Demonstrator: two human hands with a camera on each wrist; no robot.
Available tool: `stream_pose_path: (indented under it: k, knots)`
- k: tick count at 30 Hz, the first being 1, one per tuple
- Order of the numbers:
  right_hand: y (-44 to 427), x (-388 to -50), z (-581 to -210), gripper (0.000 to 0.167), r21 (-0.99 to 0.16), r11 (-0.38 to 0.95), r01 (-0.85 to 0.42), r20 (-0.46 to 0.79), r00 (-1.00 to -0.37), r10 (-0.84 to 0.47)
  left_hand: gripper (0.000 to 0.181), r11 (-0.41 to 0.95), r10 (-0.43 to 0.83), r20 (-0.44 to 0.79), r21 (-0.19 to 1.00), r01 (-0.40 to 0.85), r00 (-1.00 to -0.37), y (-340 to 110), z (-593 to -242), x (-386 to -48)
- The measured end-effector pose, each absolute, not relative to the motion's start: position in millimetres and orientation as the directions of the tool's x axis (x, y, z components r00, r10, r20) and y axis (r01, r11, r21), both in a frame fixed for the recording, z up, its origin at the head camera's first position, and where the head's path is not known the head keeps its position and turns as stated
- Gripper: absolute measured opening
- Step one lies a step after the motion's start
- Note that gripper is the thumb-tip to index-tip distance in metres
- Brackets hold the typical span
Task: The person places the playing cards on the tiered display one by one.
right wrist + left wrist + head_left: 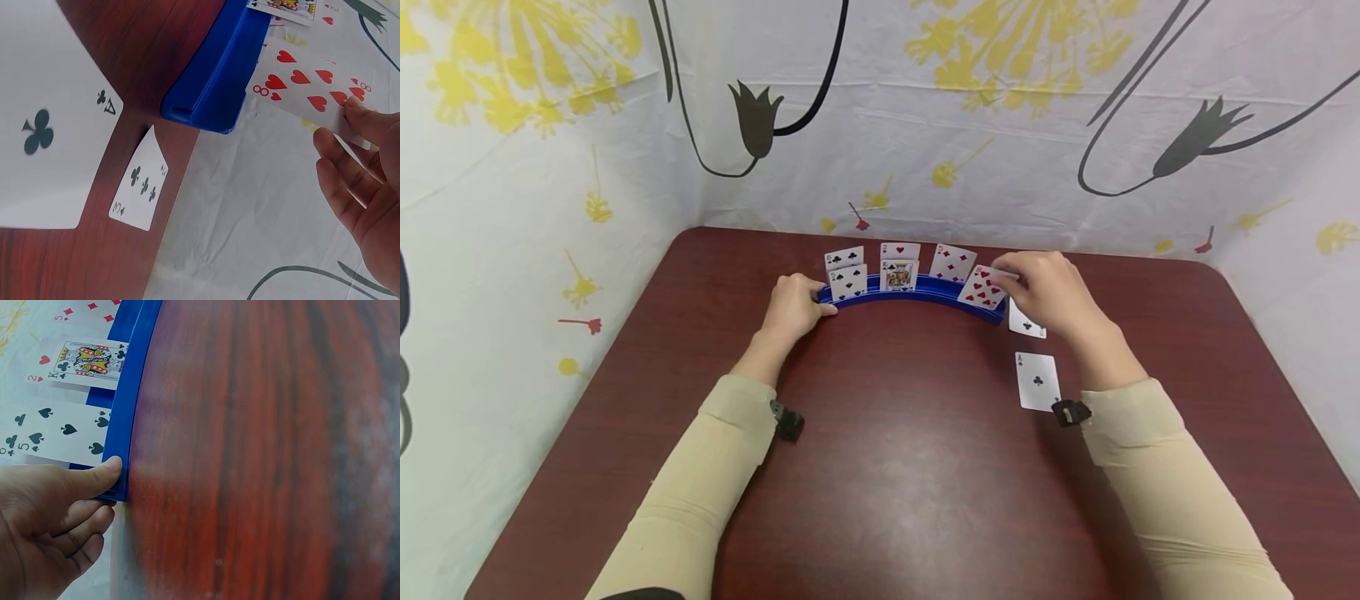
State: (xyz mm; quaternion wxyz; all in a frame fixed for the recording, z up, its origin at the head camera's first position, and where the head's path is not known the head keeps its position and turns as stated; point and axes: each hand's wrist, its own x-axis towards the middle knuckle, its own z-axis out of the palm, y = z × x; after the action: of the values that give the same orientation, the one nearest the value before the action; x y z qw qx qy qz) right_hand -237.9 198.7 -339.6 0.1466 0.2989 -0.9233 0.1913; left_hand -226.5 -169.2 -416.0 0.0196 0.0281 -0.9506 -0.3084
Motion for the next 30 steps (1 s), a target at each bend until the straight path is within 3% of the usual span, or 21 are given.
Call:
stream_pose_path:
  k: [22, 30]
  knots:
    - [183, -237, -343, 0.014, -0.243, 0.780, -0.577, 0.341, -0.803, -0.489, 0.047, 0.808, -0.073, 0.015, 0.588, -0.051, -0.997, -168, -416, -225]
    - [180, -239, -346, 0.015, -0.206, 0.776, -0.596, 0.356, -0.784, -0.508, 0.047, 0.806, -0.073, 0.025, 0.590, -0.044, -0.997, -168, -416, -225]
